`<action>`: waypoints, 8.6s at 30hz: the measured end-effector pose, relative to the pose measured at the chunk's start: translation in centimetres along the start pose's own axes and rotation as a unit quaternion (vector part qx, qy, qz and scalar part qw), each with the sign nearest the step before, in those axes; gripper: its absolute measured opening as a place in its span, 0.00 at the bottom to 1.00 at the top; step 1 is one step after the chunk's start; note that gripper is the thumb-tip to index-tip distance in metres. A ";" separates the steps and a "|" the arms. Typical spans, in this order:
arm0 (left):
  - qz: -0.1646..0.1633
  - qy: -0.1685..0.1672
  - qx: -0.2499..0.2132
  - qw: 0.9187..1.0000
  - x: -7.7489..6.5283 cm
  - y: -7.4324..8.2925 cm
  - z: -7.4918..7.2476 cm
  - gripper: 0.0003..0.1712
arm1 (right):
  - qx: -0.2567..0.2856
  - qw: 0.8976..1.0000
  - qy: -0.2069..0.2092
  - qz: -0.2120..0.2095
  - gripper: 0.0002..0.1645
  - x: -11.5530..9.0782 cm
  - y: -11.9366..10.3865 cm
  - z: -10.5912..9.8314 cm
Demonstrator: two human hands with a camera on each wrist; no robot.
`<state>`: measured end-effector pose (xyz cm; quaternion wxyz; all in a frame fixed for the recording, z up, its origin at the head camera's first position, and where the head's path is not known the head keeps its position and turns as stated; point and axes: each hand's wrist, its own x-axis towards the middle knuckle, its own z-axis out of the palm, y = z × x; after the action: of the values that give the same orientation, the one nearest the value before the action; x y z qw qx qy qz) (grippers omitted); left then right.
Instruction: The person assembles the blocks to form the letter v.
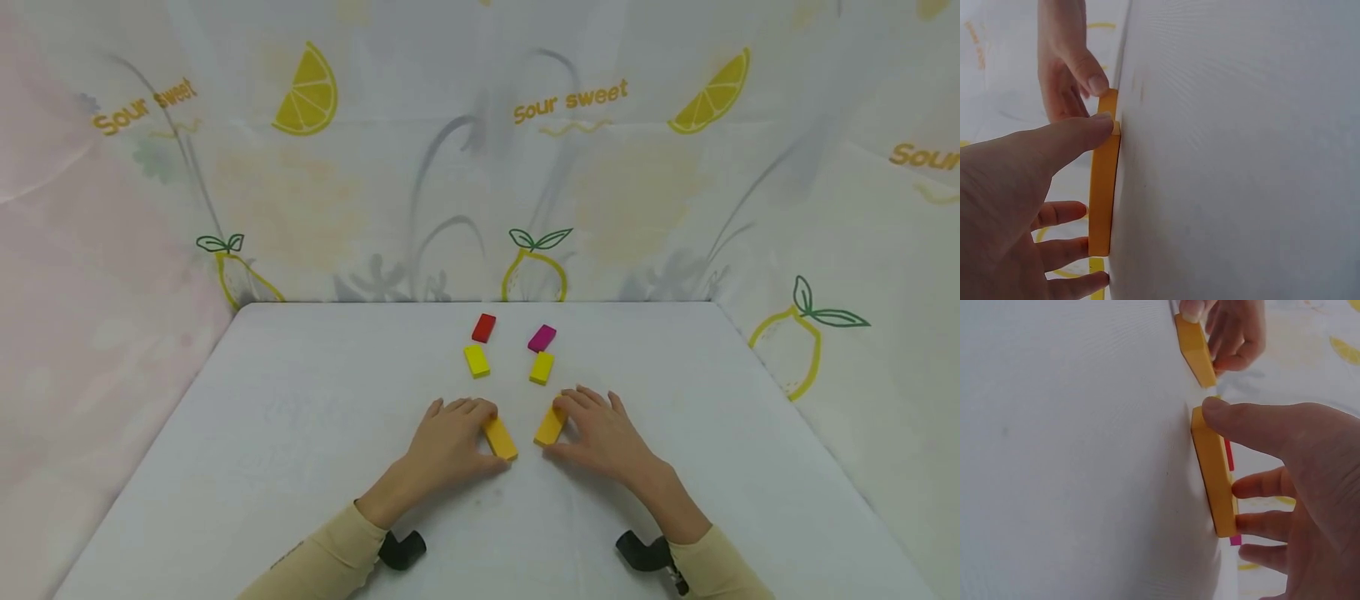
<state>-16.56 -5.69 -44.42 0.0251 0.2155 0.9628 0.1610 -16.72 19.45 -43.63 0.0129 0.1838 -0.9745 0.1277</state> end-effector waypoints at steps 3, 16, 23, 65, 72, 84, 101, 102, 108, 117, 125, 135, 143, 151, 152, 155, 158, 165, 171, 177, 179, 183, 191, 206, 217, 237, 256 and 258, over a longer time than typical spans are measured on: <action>0.004 -0.002 0.010 1.000 0.0 -0.1 0.0 0.39 | 0.003 1.000 0.000 0.004 0.37 0.1 0.0 0.2; 0.006 0.002 0.016 1.000 0.0 -0.2 0.2 0.39 | 0.016 1.000 -0.004 0.004 0.33 0.2 0.1 0.2; 0.007 0.003 0.015 1.000 -0.1 -0.1 0.0 0.38 | 0.005 1.000 0.016 -0.009 0.33 0.2 0.0 0.2; 0.014 0.000 0.027 1.000 -0.1 0.2 0.0 0.35 | 0.008 0.999 0.027 -0.041 0.35 -0.5 -1.9 0.0; 0.014 -0.001 0.027 1.000 -0.1 0.2 0.1 0.36 | -0.003 0.999 0.021 -0.040 0.35 -0.6 -2.3 0.1; 0.015 0.004 0.031 0.999 -0.1 0.1 0.0 0.34 | -0.007 1.000 0.012 -0.025 0.35 -0.5 -2.2 0.5; 0.019 0.006 0.025 0.999 -0.1 0.0 -0.1 0.33 | -0.001 1.000 0.012 -0.015 0.36 -0.7 -2.5 0.9; 0.019 0.005 0.025 0.999 -0.1 0.0 -0.1 0.33 | -0.002 1.000 0.012 -0.015 0.36 -0.7 -2.5 0.9; 0.016 0.004 0.024 1.000 -0.2 0.1 -0.1 0.34 | -0.001 1.000 0.012 -0.013 0.35 -0.6 -2.4 1.1; 0.016 0.005 0.024 1.000 -0.2 0.1 0.0 0.34 | -0.007 1.000 0.014 -0.005 0.35 -0.6 -2.5 1.3; 0.017 0.009 0.032 0.999 -0.3 0.1 0.0 0.35 | -0.006 1.000 0.023 -0.013 0.34 -0.6 -2.5 1.4; 0.016 0.008 0.034 0.999 -0.2 0.2 0.0 0.35 | 0.003 1.000 0.022 -0.011 0.34 -0.7 -2.5 1.4; 0.020 0.013 0.030 0.999 -0.3 0.2 -0.1 0.35 | 0.005 1.000 0.011 0.003 0.35 -0.8 -2.7 1.2; 0.023 0.018 0.029 0.999 -0.4 0.1 -0.1 0.34 | 0.007 1.000 0.003 0.007 0.35 -0.8 -2.7 1.3; 0.023 0.018 0.029 0.999 -0.4 0.1 -0.1 0.34 | 0.007 1.000 0.003 0.006 0.35 -0.8 -2.7 1.3; 0.022 0.017 0.028 0.999 -0.4 0.1 -0.2 0.34 | 0.008 1.000 0.004 0.004 0.36 -0.8 -2.6 1.3; 0.023 0.018 0.027 0.999 -0.4 0.1 -0.1 0.34 | 0.011 1.000 0.004 0.004 0.36 -0.8 -2.5 1.4; 0.018 0.009 0.028 0.999 -0.4 0.0 -0.1 0.36 | 0.019 1.000 0.003 0.001 0.35 -0.7 -2.5 1.3; 0.025 0.013 0.041 0.999 -0.5 -0.3 0.1 0.39 | 0.018 1.000 0.001 -0.001 0.35 -0.6 -2.4 1.1; 0.035 0.026 0.063 0.997 -0.6 -0.4 0.2 0.40 | 0.026 1.000 0.002 -0.003 0.34 -0.5 -2.3 0.9; 0.035 0.030 0.070 0.996 -0.7 -0.4 0.2 0.41 | 0.033 0.999 0.005 -0.002 0.34 -0.5 -2.1 1.0; 0.035 0.031 0.085 0.995 -1.1 0.0 -0.2 0.42 | 0.039 0.999 0.008 -0.001 0.36 -0.3 -1.7 1.0; 0.040 0.016 0.088 0.995 -1.8 1.1 -1.0 0.44 | 0.077 0.997 0.018 -0.009 0.38 0.4 -1.0 0.8; 0.053 0.000 0.114 0.992 -2.9 3.1 -1.4 0.44 | 0.089 0.995 0.040 -0.007 0.39 1.1 -0.5 0.0; 0.058 -0.022 0.137 0.989 -3.2 4.3 -0.7 0.43 | 0.075 0.996 0.056 -0.013 0.36 1.6 0.2 -0.3; 0.045 -0.032 0.207 0.977 -3.6 5.1 0.3 0.44 | 0.058 0.997 0.058 -0.006 0.36 2.2 0.7 -0.4; 0.049 -0.035 0.213 0.975 -3.7 5.3 0.3 0.45 | 0.065 0.997 0.050 0.008 0.35 3.7 1.9 -1.0; 0.047 -0.039 0.209 0.976 -3.7 5.3 0.3 0.45 | 0.069 0.996 0.049 0.011 0.35 4.1 2.0 -1.2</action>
<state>-11.02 -2.59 -43.06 0.0090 0.2671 0.9623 -0.0514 -21.30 20.08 -42.70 0.0469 0.1672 -0.9636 0.2033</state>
